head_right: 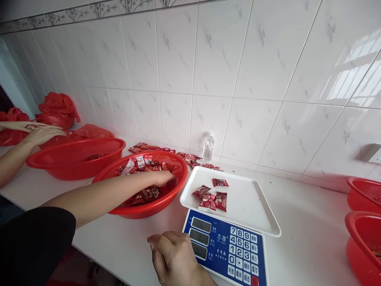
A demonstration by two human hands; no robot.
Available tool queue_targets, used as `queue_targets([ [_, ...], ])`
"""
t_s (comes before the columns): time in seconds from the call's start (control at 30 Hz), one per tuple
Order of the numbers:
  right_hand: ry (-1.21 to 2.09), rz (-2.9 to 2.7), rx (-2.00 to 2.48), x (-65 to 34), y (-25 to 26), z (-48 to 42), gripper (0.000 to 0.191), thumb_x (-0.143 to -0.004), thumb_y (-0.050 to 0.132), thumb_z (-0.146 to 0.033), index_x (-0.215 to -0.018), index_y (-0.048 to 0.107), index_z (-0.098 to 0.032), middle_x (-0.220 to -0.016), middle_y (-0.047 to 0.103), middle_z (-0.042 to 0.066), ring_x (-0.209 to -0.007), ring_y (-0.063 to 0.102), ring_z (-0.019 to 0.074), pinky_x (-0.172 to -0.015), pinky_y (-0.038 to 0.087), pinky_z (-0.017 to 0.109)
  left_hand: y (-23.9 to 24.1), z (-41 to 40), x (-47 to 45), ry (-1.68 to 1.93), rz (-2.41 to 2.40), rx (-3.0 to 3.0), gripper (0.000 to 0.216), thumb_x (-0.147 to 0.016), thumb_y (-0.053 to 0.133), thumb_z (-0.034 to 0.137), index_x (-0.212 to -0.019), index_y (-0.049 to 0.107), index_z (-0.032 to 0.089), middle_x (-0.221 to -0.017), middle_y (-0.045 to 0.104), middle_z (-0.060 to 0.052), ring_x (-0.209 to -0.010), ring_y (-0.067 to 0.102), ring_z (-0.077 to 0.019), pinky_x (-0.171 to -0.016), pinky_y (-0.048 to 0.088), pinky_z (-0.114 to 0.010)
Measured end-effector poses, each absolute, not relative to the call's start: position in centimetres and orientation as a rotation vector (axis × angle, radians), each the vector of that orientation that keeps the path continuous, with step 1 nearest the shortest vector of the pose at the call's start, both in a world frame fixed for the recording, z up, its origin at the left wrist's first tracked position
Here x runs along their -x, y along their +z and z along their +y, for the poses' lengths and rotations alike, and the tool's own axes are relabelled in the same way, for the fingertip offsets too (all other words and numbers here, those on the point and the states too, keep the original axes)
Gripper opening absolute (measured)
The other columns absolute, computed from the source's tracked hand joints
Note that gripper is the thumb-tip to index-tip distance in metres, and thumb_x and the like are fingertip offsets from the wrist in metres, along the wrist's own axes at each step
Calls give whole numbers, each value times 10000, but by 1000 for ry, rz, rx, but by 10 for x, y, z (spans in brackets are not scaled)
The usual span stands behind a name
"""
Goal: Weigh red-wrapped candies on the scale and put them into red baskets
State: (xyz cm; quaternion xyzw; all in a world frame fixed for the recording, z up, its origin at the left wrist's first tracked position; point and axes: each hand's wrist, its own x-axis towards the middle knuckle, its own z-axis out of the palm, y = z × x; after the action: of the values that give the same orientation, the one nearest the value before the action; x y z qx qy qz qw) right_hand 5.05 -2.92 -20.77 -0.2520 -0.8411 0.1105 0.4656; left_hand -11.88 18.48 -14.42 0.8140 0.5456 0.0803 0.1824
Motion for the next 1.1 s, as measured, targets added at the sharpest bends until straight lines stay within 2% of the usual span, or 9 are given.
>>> queue_targets([
  [0.13,274,-2073,602,-50,-209,-31,205,-889,443,-164,-1046,569,-202,-736,667,12,-579,605,111,-553,436,209,-119,183,130,-30,1512,-2437,319,-544,584,46,-789,696,216,-791,675,-21,-750,607,-223,-775,466,-325],
  [0.3,250,-2077,610,-50,-206,-31,205,-894,427,-168,-1036,573,-195,-719,662,10,-570,598,111,-543,427,214,-91,184,134,-151,1499,-2511,321,-597,513,78,-803,693,247,-848,694,1,-738,602,-198,-718,460,-280],
  [0.37,243,-2078,607,-50,-204,-32,207,-897,423,-172,-1038,573,-192,-724,665,13,-575,601,112,-545,426,214,-81,187,127,-67,1517,-2557,331,-619,481,71,-815,685,244,-870,693,7,-754,602,-186,-716,454,-262],
  [0.57,229,-2098,613,-51,-204,-31,221,-879,440,-164,-1050,577,-199,-768,686,10,-613,621,116,-567,436,209,-64,174,65,543,1367,-2682,349,-675,424,32,-846,670,211,-1002,647,-8,-916,588,-172,-831,443,-249],
  [0.7,225,-2107,620,-50,-206,-28,262,-843,452,-136,-1060,580,-204,-801,695,6,-639,636,122,-579,446,213,-74,144,22,453,1110,-2685,325,-752,457,67,-955,680,190,-1078,633,-57,-1016,579,-199,-898,440,-298],
  [0.77,229,-2114,627,-50,-206,-28,279,-832,456,-131,-1070,580,-208,-824,701,4,-651,644,126,-583,452,216,-82,131,10,286,1000,-2644,360,-812,521,180,-1158,618,192,-1263,564,-97,-1178,507,-239,-997,385,-348],
  [0.87,224,-2120,591,-50,-207,-29,283,-823,457,-135,-1068,582,-200,-837,707,8,-657,652,130,-589,461,216,-94,116,0,54,979,-2499,753,-777,616,519,-1423,363,225,-1511,285,-132,-1376,255,-341,-1093,252,-475],
  [0.97,198,-2113,570,-48,-207,-28,267,-824,453,-154,-1047,593,-192,-807,707,16,-638,653,136,-571,462,219,-104,108,-11,-26,1026,-2460,1030,-659,590,741,-1485,203,263,-1564,82,-126,-1410,40,-398,-1098,114,-590],
  [1.1,173,-2092,574,-46,-206,-27,250,-830,449,-173,-1024,607,-190,-778,706,17,-604,651,136,-548,461,217,-119,110,-32,53,981,-2524,1041,-631,552,795,-1477,223,285,-1570,23,-101,-1415,-50,-376,-1089,-19,-614],
])
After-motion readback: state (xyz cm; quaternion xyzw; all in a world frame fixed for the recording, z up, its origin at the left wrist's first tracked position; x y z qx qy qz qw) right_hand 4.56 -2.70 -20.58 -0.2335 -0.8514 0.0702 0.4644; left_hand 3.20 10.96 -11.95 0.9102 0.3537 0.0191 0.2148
